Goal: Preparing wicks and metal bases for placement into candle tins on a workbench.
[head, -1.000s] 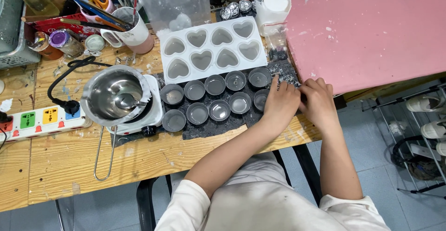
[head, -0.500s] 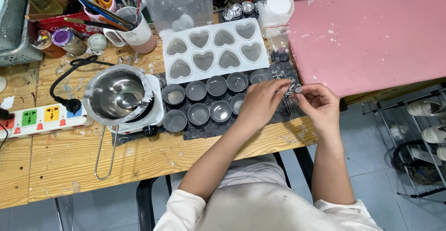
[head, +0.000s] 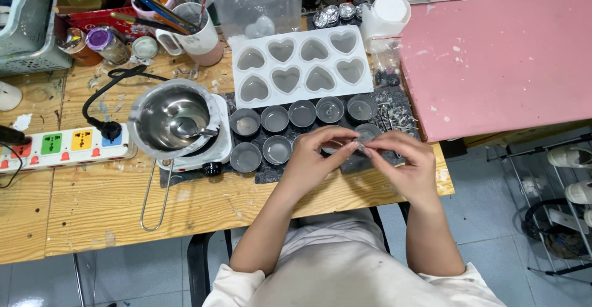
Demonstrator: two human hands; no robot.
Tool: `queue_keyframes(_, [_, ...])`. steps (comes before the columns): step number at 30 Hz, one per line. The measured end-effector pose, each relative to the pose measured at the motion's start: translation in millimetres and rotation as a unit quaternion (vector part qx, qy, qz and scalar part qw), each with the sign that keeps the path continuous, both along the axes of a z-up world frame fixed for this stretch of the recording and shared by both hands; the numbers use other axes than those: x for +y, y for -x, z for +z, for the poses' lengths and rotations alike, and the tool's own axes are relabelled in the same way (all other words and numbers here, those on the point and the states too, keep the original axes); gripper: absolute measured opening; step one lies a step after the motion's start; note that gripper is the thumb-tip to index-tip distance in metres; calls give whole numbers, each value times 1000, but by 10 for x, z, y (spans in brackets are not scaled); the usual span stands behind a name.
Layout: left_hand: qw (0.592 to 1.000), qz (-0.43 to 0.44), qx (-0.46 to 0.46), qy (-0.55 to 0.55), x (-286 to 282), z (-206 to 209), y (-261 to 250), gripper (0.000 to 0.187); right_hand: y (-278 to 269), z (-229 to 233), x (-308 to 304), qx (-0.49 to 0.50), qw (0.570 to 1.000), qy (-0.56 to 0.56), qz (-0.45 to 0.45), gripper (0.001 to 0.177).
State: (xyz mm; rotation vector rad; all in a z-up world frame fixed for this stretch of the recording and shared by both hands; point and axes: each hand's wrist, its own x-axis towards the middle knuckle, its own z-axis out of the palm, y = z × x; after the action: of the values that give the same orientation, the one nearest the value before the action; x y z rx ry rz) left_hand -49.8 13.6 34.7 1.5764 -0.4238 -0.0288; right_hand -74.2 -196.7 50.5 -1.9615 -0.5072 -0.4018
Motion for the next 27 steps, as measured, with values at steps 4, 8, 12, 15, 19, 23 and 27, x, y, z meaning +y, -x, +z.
queue_keyframes(4, [999, -6, 37, 32, 112, -73, 89, 23, 38, 24, 100, -29, 999, 27, -18, 16])
queue_keyframes(8, [999, -12, 49, 14, 208, -113, 157, 24, 83, -47, 104, 10, 1000, 5, 12, 15])
queue_keyframes(12, [997, -39, 66, 5, 277, -145, 196, 22, 91, -68, 98, 22, 999, 2, 32, 13])
queue_keyframes(15, [998, -14, -3, -65, 303, -168, 224, 24, 37, -5, 112, 15, 998, 25, 47, 16])
queue_keyframes(19, [957, 115, -147, -221, 264, -181, 268, 47, -102, 129, 126, -16, 993, 119, -10, 17])
queue_keyframes(23, [900, 206, -167, -345, 179, -327, 266, 61, -313, 160, 214, -65, 958, 279, 13, 18])
queue_keyframes(27, [868, 212, -162, -419, 99, -376, 257, 64, -440, 102, 328, -78, 936, 339, 49, 16])
